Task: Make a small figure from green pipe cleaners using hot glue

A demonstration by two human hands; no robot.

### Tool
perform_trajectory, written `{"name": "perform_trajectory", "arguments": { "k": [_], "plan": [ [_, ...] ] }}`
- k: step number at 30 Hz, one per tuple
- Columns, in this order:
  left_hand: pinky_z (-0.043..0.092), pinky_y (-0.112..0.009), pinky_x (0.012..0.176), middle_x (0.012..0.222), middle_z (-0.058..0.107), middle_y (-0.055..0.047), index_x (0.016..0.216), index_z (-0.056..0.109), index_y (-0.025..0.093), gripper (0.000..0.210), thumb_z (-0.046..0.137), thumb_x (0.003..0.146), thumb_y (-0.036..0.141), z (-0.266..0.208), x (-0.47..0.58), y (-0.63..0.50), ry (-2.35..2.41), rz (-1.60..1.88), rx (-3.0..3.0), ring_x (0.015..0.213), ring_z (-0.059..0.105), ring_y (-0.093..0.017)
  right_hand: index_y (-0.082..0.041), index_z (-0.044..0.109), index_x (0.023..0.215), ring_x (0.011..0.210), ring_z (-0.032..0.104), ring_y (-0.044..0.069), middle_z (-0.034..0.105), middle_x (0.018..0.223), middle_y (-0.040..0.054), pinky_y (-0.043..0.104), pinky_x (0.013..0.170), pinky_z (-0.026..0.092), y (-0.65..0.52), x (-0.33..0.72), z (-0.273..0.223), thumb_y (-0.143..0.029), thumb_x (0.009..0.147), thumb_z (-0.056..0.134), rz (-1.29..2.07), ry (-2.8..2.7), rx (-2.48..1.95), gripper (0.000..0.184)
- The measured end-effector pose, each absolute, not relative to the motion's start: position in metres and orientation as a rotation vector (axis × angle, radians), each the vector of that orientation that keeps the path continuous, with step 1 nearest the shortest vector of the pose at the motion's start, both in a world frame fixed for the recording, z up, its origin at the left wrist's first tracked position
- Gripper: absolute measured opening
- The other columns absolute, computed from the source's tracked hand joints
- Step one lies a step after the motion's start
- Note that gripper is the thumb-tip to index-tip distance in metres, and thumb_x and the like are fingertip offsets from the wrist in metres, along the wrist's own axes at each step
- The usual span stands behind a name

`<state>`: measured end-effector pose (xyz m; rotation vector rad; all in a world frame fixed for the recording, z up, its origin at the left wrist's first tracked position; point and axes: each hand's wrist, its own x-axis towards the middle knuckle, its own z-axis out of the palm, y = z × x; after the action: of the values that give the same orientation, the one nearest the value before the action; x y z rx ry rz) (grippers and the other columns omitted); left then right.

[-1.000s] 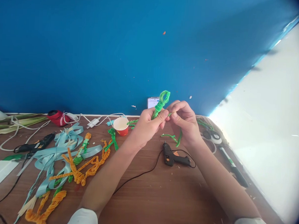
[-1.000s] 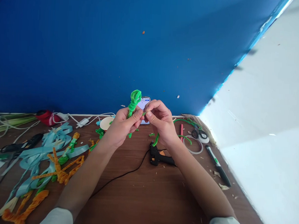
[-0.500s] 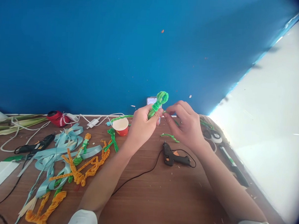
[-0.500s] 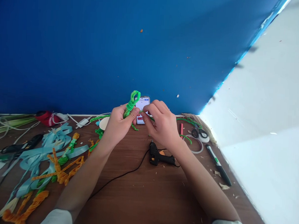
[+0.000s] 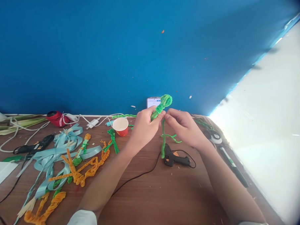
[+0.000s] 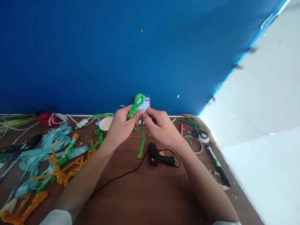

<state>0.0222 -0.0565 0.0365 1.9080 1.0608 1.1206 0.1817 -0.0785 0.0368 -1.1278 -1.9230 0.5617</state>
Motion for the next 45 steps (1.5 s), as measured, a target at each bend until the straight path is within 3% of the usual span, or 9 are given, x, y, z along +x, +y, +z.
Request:
{"name": "perform_trajectory", "arguments": {
  "k": [4, 8, 15, 25, 31, 39, 41, 43, 45],
  "plan": [
    [0.031, -0.025, 0.054, 0.061, 0.052, 0.0, 0.069, 0.05, 0.018, 0.039, 0.051, 0.091, 0.05, 0.034, 0.023, -0.055, 1.019, 1.088, 1.858, 0.056, 0.043, -0.011, -0.018, 0.056, 0.071, 0.052, 0.033, 0.009, 0.039, 0.056, -0.0051, 0.025, 0.052, 0.027, -0.077, 0.185, 0.038, -0.025, 0.094, 0.044, 0.62, -1.943, -1.059, 0.027],
    [0.028, -0.024, 0.05, 0.058, 0.046, 0.002, 0.067, 0.046, 0.018, 0.044, 0.051, 0.089, 0.056, 0.034, 0.024, -0.055, 0.846, 1.007, 1.665, 0.052, 0.037, -0.009, -0.019, 0.05, 0.061, 0.044, 0.036, 0.008, 0.042, 0.049, -0.0051, 0.023, 0.044, 0.029, -0.078, 0.184, 0.038, -0.028, 0.09, 0.047, 1.018, -1.686, -0.933, 0.03],
    [0.017, -0.023, 0.044, 0.055, 0.036, 0.006, 0.072, 0.046, 0.018, 0.04, 0.059, 0.086, 0.053, 0.04, 0.023, -0.055, 0.577, 0.864, 1.412, 0.046, 0.025, -0.006, -0.02, 0.046, 0.055, 0.034, 0.029, 0.006, 0.038, 0.041, -0.0068, 0.021, 0.035, 0.02, -0.075, 0.172, 0.023, -0.031, 0.081, 0.059, 1.345, -1.229, -0.706, 0.031],
    [0.02, -0.024, 0.044, 0.054, 0.036, 0.005, 0.067, 0.044, 0.018, 0.041, 0.058, 0.086, 0.052, 0.043, 0.016, -0.059, 0.497, 0.789, 1.409, 0.045, 0.024, -0.006, -0.023, 0.035, 0.053, 0.04, 0.012, 0.007, 0.018, 0.047, -0.0079, 0.024, 0.038, 0.017, -0.08, 0.167, 0.017, -0.042, 0.073, 0.063, 1.335, -1.125, -0.6, 0.04],
    [0.02, -0.023, 0.045, 0.054, 0.035, 0.005, 0.071, 0.045, 0.019, 0.037, 0.055, 0.09, 0.048, 0.044, 0.018, -0.064, 0.382, 0.793, 1.43, 0.046, 0.026, -0.006, -0.026, 0.037, 0.064, 0.042, 0.012, 0.011, 0.017, 0.051, -0.007, 0.027, 0.039, 0.021, -0.068, 0.209, 0.042, -0.052, 0.082, 0.056, 0.888, -1.123, -0.778, 0.037],
    [0.032, -0.024, 0.051, 0.064, 0.049, 0.002, 0.064, 0.047, 0.017, 0.044, 0.054, 0.088, 0.053, 0.033, 0.024, -0.051, 0.746, 0.908, 1.578, 0.05, 0.036, -0.006, -0.017, 0.062, 0.065, 0.045, 0.037, 0.009, 0.052, 0.049, -0.0017, 0.025, 0.044, 0.026, -0.04, 0.22, 0.012, -0.042, 0.082, 0.064, 0.67, -1.468, -1.25, 0.03],
    [0.035, -0.025, 0.056, 0.064, 0.051, 0.001, 0.063, 0.047, 0.017, 0.046, 0.05, 0.09, 0.054, 0.031, 0.022, -0.048, 0.805, 0.92, 1.64, 0.053, 0.04, -0.007, -0.016, 0.067, 0.084, 0.048, 0.044, 0.009, 0.063, 0.064, 0.0006, 0.025, 0.047, 0.032, -0.038, 0.216, 0.009, -0.03, 0.082, 0.061, 0.668, -1.508, -1.246, 0.016],
    [0.038, -0.026, 0.06, 0.063, 0.05, 0.001, 0.064, 0.048, 0.018, 0.045, 0.048, 0.09, 0.055, 0.029, 0.021, -0.046, 0.839, 0.93, 1.685, 0.055, 0.044, -0.009, -0.017, 0.066, 0.103, 0.058, 0.053, 0.011, 0.07, 0.086, 0.0034, 0.026, 0.055, 0.04, -0.039, 0.212, 0.011, -0.02, 0.079, 0.057, 0.664, -1.544, -1.181, 0.025],
    [0.039, -0.026, 0.063, 0.062, 0.05, 0.001, 0.064, 0.048, 0.018, 0.045, 0.046, 0.091, 0.054, 0.028, 0.02, -0.045, 0.85, 0.939, 1.72, 0.061, 0.049, -0.011, -0.018, 0.068, 0.101, 0.068, 0.057, 0.012, 0.069, 0.093, 0.0044, 0.028, 0.062, 0.044, -0.045, 0.209, 0.017, -0.017, 0.078, 0.056, 0.628, -1.562, -1.148, 0.026]
  ]
}}
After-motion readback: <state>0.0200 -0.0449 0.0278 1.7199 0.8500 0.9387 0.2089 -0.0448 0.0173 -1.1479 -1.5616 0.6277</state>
